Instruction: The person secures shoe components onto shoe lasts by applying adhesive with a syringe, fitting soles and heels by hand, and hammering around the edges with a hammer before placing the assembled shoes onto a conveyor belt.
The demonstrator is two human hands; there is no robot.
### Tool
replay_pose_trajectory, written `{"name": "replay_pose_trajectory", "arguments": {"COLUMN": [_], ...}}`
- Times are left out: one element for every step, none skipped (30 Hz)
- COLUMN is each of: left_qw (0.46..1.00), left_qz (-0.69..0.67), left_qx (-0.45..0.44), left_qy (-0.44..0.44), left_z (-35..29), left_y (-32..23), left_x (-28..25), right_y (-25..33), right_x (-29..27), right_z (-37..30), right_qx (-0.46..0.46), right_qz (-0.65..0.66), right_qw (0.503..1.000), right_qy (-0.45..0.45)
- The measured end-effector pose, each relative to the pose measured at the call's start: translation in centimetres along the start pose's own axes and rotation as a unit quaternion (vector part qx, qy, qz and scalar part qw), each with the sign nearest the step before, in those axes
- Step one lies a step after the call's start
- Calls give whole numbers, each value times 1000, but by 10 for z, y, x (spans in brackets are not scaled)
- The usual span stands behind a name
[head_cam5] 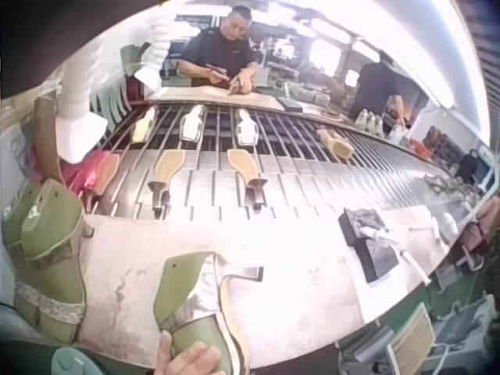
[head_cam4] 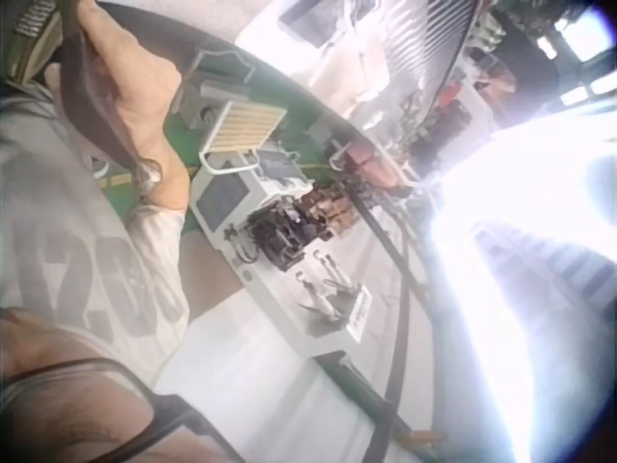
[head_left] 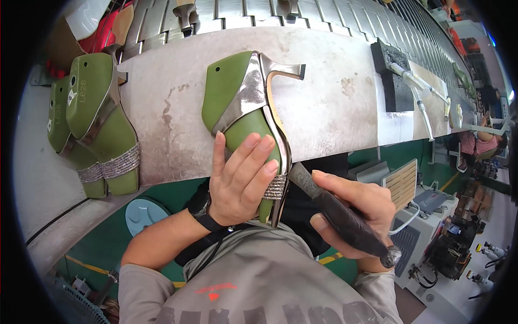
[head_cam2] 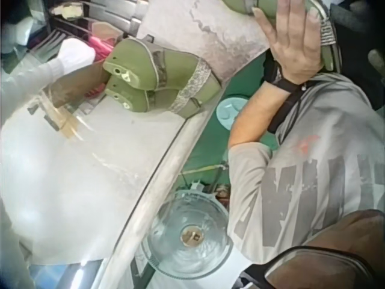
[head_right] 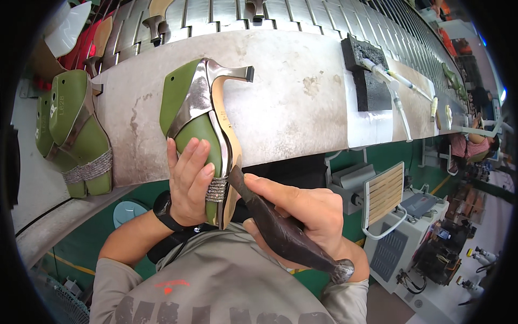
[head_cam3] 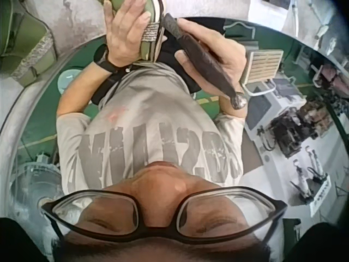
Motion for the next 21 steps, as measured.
{"name": "replay_pose_trajectory", "arguments": {"left_qw": [1000,1000,1000,1000,1000,1000,1000,1000,1000,1000,1000,1000,1000,1000,1000,1000,1000,1000,1000,1000,999], "left_qz": [0,-1,-1,-3,-2,-2,-3,1,4,3,6,9,6,9,12,10,11,11,8,14,20], "left_qx": [-2,0,1,0,-4,-7,-8,-8,-8,-9,-8,-7,-7,-8,-9,-10,-6,-2,-2,9,21], "left_qy": [0,5,10,9,8,7,8,6,4,6,4,2,4,8,12,13,15,16,17,21,26], "left_z": [0,1,1,1,1,1,1,2,2,1,1,0,0,-1,-2,-2,-3,-4,-2,-1,0], "left_y": [0,1,0,0,0,0,0,-1,-1,-1,0,0,0,0,1,1,1,1,2,1,1], "left_x": [-1,-1,-1,-1,0,0,1,1,2,2,2,2,2,2,2,2,3,3,2,2,2], "right_y": [0,-1,-2,-2,-1,-1,0,1,2,6,11,16,17,18,20,21,22,23,24,25,28], "right_x": [0,1,1,1,1,1,1,1,1,3,4,4,2,4,6,5,6,8,9,10,12], "right_z": [1,3,4,5,6,6,7,8,10,12,14,18,21,23,23,25,26,26,26,26,26], "right_qx": [0,1,2,-11,-24,-22,-21,-19,-17,-24,-31,-23,-20,-24,-29,-26,-25,-23,-21,-19,-24], "right_qz": [6,12,12,7,2,1,-4,-9,-9,-35,-61,-64,-64,-76,-88,-88,-103,-119,-135,-135,-161], "right_qw": [1000,1000,1000,1000,999,999,999,999,999,998,996,992,992,989,985,985,982,978,973,973,971], "right_qy": [11,21,22,24,25,25,31,36,35,45,54,104,103,123,144,145,158,172,185,185,175]}}
Point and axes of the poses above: each hand's wrist, its own z-axis towards the middle knuckle, its own x-axis out of the palm, y = z × x, the point moved 6 cm from there along z, towards the middle knuckle, and after that the axes turned 5 degrees about z, right-handed, at the moved point
